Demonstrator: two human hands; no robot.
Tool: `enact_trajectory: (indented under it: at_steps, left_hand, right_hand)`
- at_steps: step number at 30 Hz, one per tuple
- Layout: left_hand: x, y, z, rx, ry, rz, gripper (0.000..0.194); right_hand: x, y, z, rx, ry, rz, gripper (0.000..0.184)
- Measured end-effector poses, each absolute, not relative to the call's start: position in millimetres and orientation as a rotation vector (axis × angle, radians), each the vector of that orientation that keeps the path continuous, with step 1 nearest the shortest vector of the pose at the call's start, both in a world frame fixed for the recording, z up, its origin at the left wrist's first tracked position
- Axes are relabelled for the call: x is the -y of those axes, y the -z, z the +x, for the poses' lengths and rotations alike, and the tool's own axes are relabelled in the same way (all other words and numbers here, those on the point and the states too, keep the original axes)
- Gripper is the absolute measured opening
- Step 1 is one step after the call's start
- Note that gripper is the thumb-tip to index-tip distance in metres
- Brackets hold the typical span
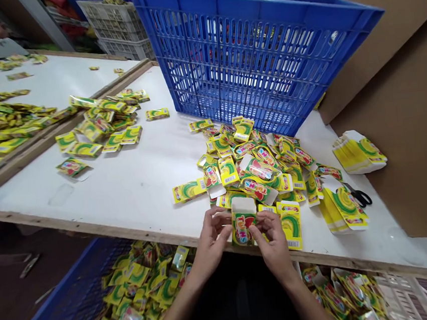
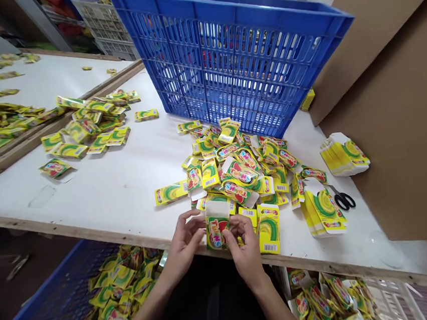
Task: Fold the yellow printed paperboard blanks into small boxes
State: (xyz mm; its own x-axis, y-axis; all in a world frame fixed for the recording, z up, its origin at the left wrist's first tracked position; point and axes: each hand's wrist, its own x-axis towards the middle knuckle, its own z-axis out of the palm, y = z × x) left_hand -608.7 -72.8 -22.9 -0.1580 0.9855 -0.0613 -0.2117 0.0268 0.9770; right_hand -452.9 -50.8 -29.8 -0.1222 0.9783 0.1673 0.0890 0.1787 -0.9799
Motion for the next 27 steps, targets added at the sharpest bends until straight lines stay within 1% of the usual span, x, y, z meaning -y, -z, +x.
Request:
enact_trajectory:
  at_steps: [3,6,10,13,15,16,18,19,20,23,27]
  left_hand:
    - [82,25,-611,-1.236,-1.293,1.082,0.04]
    - [87,31,-611,-1.224,-1.277,1.126,0.041]
    - [83,32,-615,-1.216,-1.219,1.178,0.036]
    - [77,24,-617,-1.264,-1.225,1.212,0.021]
    - [74,19,-616,-1.254,-1.282,1.195,0.016]
    - [72,17,-614,-1.219,-1.319,1.158,0.019]
    - [71,15,-612,-1.126,-1.366,1.073,0.032]
    - [71,15,-612,-1.096,-1.371,1.055,0.035]
    - [71,14,-611,-1.09,-1.363,1.068,0.034]
    - [72,14,-612,-1.178,-1.343,1.22,0.018]
    - [74,12,-612,-1.251,-1.385,1.363,0.015]
  right_hand:
    - [56,42,-452,1.513,-1.114,-1.084,0.033]
    - [58,47,-448,1.638,-1.031,-1.09,0.034]
    - [51,34,-443,1.796,-0.926,-1.068,0.024]
    - [43,23,-444,1.823,-0.874,-1.038,0.014]
    - [40,21,-447,1.776,-0.878,-1.054,0.012]
    - [40,21,-448,1.725,-0.89,-1.075,0.011]
    - [39,23,-450,1.632,-0.913,-1.108,0.02]
    - [39,24,-450,1.621,-0.918,-1.104,0.023]
    - [39,24,-449,1.639,-0.913,-1.082,0.023]
    - [39,22,-446,1.773,-0.853,-0.986,0.017]
    - [40,17,-442,1.856,-0.729,-0.943,0.018]
